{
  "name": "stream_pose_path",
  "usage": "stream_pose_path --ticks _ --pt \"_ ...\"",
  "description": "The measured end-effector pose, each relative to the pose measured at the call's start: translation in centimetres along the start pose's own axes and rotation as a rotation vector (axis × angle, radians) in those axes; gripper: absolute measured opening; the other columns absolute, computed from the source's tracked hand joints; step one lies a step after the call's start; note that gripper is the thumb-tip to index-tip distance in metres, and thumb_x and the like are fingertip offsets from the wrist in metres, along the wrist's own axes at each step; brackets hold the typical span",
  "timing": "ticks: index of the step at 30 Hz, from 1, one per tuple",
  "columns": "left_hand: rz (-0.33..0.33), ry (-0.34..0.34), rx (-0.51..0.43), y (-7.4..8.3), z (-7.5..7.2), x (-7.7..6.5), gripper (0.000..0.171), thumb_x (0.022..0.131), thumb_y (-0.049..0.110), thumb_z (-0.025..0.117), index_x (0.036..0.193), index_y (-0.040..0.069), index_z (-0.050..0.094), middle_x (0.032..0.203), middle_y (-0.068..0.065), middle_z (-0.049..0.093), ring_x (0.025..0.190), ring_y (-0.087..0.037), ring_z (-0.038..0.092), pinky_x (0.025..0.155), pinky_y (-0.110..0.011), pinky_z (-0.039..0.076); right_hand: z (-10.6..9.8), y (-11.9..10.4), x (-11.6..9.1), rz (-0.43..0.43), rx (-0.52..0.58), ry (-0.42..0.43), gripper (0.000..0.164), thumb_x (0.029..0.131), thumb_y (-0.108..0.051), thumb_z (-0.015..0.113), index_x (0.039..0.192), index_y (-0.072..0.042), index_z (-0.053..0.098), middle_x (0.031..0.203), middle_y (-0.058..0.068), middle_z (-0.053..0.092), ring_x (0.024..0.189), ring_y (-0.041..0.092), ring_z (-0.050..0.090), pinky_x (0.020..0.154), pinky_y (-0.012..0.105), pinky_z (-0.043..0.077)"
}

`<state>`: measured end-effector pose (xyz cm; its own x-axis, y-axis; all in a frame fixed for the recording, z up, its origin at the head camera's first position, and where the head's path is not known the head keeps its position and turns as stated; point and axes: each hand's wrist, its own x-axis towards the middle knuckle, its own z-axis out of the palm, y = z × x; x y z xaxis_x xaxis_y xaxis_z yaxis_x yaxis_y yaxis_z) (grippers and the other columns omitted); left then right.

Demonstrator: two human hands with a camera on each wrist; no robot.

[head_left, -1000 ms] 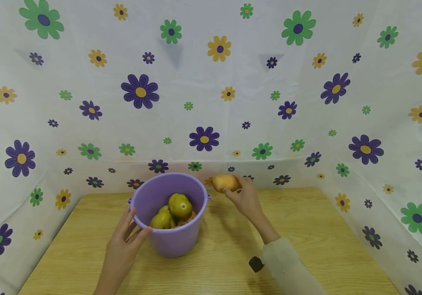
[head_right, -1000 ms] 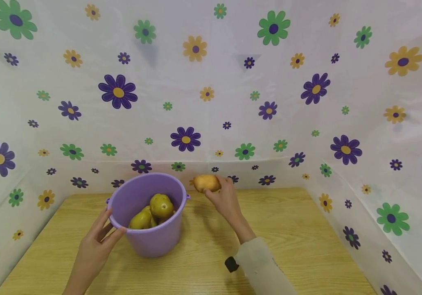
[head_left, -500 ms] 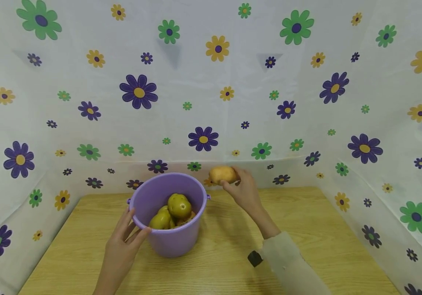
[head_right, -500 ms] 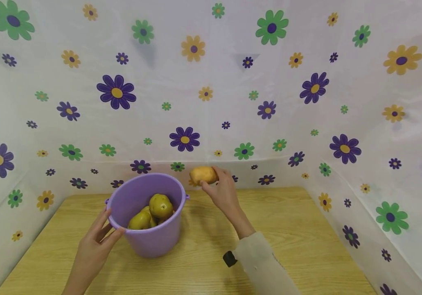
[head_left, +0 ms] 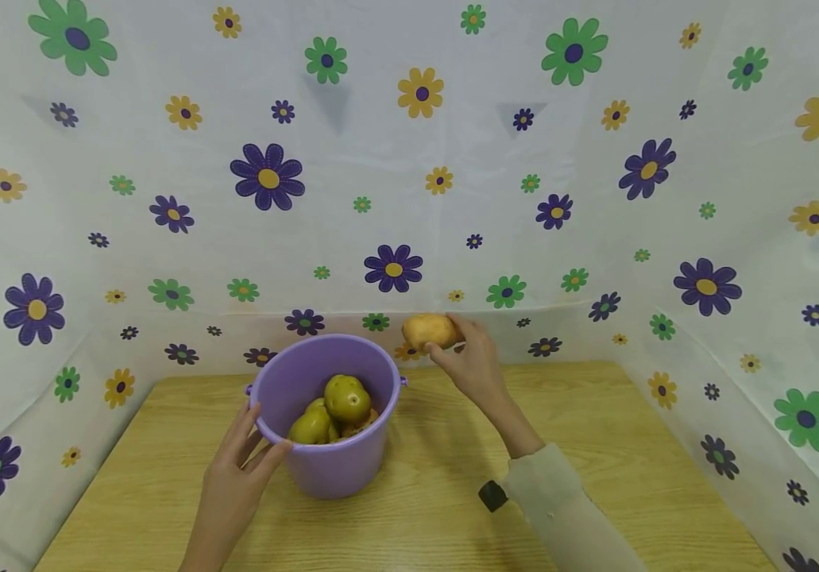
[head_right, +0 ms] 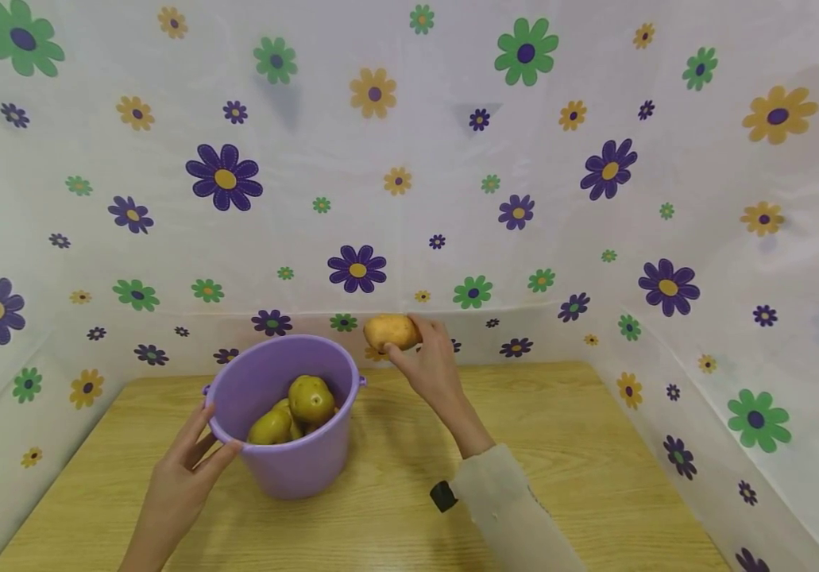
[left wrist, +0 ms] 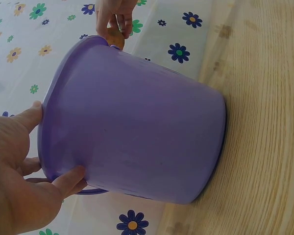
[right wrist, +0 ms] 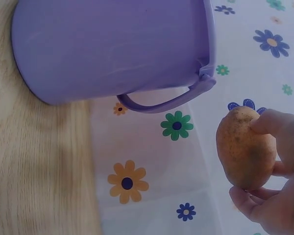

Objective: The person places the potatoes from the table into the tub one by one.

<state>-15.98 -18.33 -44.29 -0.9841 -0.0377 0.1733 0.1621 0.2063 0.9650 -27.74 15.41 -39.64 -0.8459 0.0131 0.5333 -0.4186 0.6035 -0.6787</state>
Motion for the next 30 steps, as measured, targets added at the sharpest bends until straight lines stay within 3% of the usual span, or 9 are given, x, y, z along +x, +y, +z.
stream_pose_path --ticks 5,15,30 --pt "-0.015 -0.004 0.012 0.1 -0.1 0.0 0.081 0.099 0.027 0.073 0.164 0.010 0.028 0.172 -0.006 0.011 0.148 -0.041 0.035 0.102 -0.016 0.049 0.0 -0.1 0.1 0.000 -0.001 -0.007 0.061 0.088 -0.018 0.082 0.138 0.008 0.058 0.125 0.028 0.060 0.101 0.034 0.063 0.081 0.042 0.064" --pt "0.010 0.002 0.019 0.0 -0.1 0.0 0.080 0.100 0.021 0.072 0.163 0.005 0.027 0.172 -0.011 0.010 0.147 -0.044 0.034 0.101 -0.012 0.046 0.4 -0.8 0.0 -0.008 0.006 -0.004 0.061 0.088 -0.020 0.083 0.137 0.007 0.059 0.128 0.027 0.060 0.105 0.035 0.062 0.082 0.042 0.064" --pt "-0.004 0.004 0.032 0.1 -0.1 0.1 0.080 0.099 0.025 0.073 0.163 0.008 0.028 0.172 -0.007 0.012 0.148 -0.042 0.035 0.103 -0.017 0.047 2.7 -4.2 0.0 -0.025 0.073 -0.094 0.059 0.089 -0.022 0.083 0.138 0.001 0.061 0.128 0.022 0.059 0.105 0.029 0.060 0.083 0.040 0.065"
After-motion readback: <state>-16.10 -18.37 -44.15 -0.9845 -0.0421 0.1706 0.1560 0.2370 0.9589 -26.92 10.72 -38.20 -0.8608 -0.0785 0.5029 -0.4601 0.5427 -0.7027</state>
